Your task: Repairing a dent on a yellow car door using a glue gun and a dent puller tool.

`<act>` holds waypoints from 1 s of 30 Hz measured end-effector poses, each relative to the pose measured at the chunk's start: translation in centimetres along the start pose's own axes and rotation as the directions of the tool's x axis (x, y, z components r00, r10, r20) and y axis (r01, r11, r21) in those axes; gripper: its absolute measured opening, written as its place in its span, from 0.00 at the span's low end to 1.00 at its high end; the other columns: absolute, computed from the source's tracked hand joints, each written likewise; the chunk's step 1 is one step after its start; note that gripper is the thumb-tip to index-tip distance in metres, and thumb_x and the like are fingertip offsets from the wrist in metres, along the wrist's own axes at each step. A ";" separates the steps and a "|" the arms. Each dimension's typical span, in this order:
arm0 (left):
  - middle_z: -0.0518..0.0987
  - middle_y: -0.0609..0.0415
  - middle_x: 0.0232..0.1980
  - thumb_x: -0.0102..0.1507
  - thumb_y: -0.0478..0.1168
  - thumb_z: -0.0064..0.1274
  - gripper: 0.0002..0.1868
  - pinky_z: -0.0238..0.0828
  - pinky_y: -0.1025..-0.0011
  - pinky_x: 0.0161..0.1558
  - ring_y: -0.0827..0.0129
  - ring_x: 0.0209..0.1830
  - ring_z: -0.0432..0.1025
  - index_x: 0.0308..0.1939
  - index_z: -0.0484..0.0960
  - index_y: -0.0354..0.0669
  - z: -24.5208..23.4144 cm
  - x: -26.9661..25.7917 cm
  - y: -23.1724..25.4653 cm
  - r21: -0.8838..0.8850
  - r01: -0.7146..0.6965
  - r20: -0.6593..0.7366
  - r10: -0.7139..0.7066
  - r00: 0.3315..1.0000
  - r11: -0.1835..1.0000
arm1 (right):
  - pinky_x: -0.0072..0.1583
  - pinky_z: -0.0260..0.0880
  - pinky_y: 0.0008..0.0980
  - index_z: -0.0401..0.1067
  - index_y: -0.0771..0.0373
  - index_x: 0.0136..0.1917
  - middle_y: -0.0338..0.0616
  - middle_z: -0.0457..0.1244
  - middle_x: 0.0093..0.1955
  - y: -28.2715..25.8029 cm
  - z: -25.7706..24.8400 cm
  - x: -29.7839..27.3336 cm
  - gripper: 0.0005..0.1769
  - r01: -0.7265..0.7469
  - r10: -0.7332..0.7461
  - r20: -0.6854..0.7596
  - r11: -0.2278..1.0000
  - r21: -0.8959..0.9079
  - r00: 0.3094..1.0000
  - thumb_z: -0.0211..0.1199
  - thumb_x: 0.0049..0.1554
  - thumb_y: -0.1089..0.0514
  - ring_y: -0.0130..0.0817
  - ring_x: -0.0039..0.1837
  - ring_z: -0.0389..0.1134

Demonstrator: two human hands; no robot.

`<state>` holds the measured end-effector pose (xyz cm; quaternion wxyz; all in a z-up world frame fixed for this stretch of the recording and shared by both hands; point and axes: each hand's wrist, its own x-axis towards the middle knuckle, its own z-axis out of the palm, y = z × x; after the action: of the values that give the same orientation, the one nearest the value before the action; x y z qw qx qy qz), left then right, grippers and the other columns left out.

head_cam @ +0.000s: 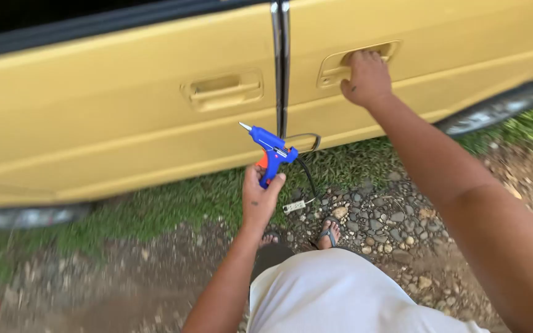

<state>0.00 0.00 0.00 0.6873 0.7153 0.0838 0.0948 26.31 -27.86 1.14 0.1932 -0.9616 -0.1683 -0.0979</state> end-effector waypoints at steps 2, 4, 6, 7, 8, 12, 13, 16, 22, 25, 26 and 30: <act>0.77 0.57 0.42 0.60 0.33 0.62 0.20 0.70 0.77 0.42 0.76 0.38 0.70 0.53 0.73 0.36 1.0 -1.1 0.5 0.058 -0.010 -0.103 0.016 0.995 0.998 | 0.70 0.61 0.55 0.67 0.64 0.66 0.60 0.62 0.64 0.1 0.0 1.0 0.29 0.002 0.001 0.081 0.999 -0.039 0.997 0.69 0.55 0.52 0.57 0.68 0.62; 0.77 0.57 0.41 0.58 0.34 0.64 0.22 0.70 0.77 0.41 0.76 0.37 0.70 0.53 0.71 0.36 1.6 -2.4 1.3 0.122 -0.015 -0.188 0.038 0.981 0.992 | 0.72 0.58 0.56 0.65 0.64 0.68 0.59 0.62 0.64 0.2 0.1 1.1 0.31 -0.004 0.016 0.153 0.997 -0.081 0.988 0.68 0.55 0.50 0.56 0.68 0.62; 0.77 0.59 0.40 0.58 0.35 0.64 0.23 0.71 0.78 0.41 0.78 0.37 0.72 0.52 0.69 0.37 2.0 -3.4 2.0 0.140 -0.038 -0.266 0.074 0.961 0.989 | 0.73 0.50 0.59 0.65 0.61 0.70 0.58 0.61 0.66 0.6 0.5 0.9 0.35 0.029 0.000 0.147 0.981 -0.193 0.989 0.69 0.54 0.46 0.56 0.70 0.59; 0.77 0.59 0.40 0.58 0.35 0.64 0.23 0.71 0.78 0.41 0.78 0.37 0.72 0.52 0.69 0.37 2.2 -3.8 1.9 0.144 -0.028 -0.279 0.068 0.958 0.989 | 0.73 0.50 0.59 0.65 0.61 0.70 0.58 0.61 0.66 1.3 0.9 1.0 0.35 0.040 -0.011 0.157 0.982 -0.186 0.987 0.69 0.54 0.46 0.56 0.70 0.59; 0.77 0.59 0.39 0.59 0.34 0.63 0.21 0.69 0.78 0.40 0.78 0.36 0.70 0.51 0.71 0.36 2.3 -4.2 1.8 0.154 -0.010 -0.268 0.051 0.962 0.988 | 0.73 0.48 0.59 0.64 0.62 0.71 0.58 0.60 0.66 2.0 1.4 1.1 0.38 0.058 -0.028 0.144 0.976 -0.212 0.989 0.69 0.53 0.45 0.56 0.70 0.58; 0.75 0.58 0.37 0.61 0.33 0.57 0.12 0.66 0.77 0.38 0.78 0.34 0.68 0.47 0.77 0.36 1.8 -5.5 2.4 0.173 0.065 -0.202 -0.029 0.979 0.983 | 0.75 0.43 0.57 0.63 0.62 0.72 0.58 0.59 0.68 1.5 1.8 0.9 0.41 0.059 -0.018 0.160 0.965 -0.255 0.987 0.70 0.51 0.43 0.55 0.72 0.56; 0.75 0.58 0.37 0.61 0.33 0.57 0.12 0.66 0.77 0.38 0.78 0.34 0.68 0.47 0.77 0.36 1.7 -5.8 2.2 0.173 0.062 -0.200 -0.027 0.979 0.983 | 0.75 0.43 0.57 0.63 0.62 0.72 0.58 0.59 0.68 1.7 2.0 0.9 0.41 0.057 -0.017 0.158 0.965 -0.256 0.987 0.70 0.51 0.43 0.55 0.72 0.56; 0.75 0.61 0.37 0.61 0.32 0.52 0.10 0.67 0.77 0.39 0.79 0.36 0.68 0.47 0.76 0.38 1.0 -6.0 2.0 0.063 0.037 -0.147 -0.027 0.989 0.997 | 0.75 0.43 0.56 0.63 0.62 0.72 0.56 0.59 0.68 2.3 3.1 1.8 0.43 0.024 0.020 0.155 0.961 -0.274 0.988 0.70 0.49 0.43 0.54 0.71 0.56; 0.75 0.60 0.38 0.63 0.32 0.51 0.08 0.66 0.76 0.41 0.78 0.37 0.67 0.46 0.77 0.38 -1.7 -7.1 0.0 0.034 0.016 -0.104 -0.012 0.994 0.999 | 0.75 0.50 0.56 0.66 0.64 0.71 0.57 0.60 0.69 2.8 3.6 0.5 0.42 -0.024 0.071 0.164 0.963 -0.268 0.984 0.70 0.50 0.42 0.55 0.72 0.57; 0.74 0.60 0.38 0.62 0.31 0.51 0.13 0.67 0.76 0.41 0.78 0.37 0.67 0.50 0.77 0.39 -3.6 -6.3 0.7 0.059 -0.023 -0.084 0.027 0.996 0.998 | 0.71 0.52 0.59 0.65 0.66 0.68 0.60 0.59 0.68 1.2 1.5 -2.3 0.46 -0.033 0.081 0.114 0.928 -0.371 0.990 0.71 0.48 0.34 0.59 0.72 0.56; 0.75 0.60 0.39 0.61 0.31 0.52 0.14 0.67 0.76 0.42 0.77 0.37 0.68 0.52 0.77 0.39 -4.6 -6.2 0.7 0.060 0.000 -0.090 0.005 0.996 0.998 | 0.71 0.51 0.57 0.66 0.64 0.66 0.61 0.59 0.67 0.6 0.7 -4.2 0.45 0.003 0.034 0.088 0.923 -0.385 0.996 0.70 0.47 0.34 0.58 0.71 0.56; 0.76 0.60 0.40 0.60 0.30 0.52 0.16 0.70 0.76 0.44 0.77 0.39 0.71 0.52 0.77 0.38 -6.9 -4.7 -0.2 0.030 0.038 -0.064 -0.036 0.997 0.999 | 0.73 0.54 0.53 0.69 0.59 0.61 0.52 0.61 0.64 0.0 -4.5 -14.8 0.32 0.033 -0.022 0.068 0.985 -0.167 0.997 0.67 0.47 0.43 0.53 0.72 0.58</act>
<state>-6.22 5.48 -0.05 0.6748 0.7207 0.1201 0.1035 12.06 -33.97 1.46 0.1043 -0.9749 -0.1789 -0.0824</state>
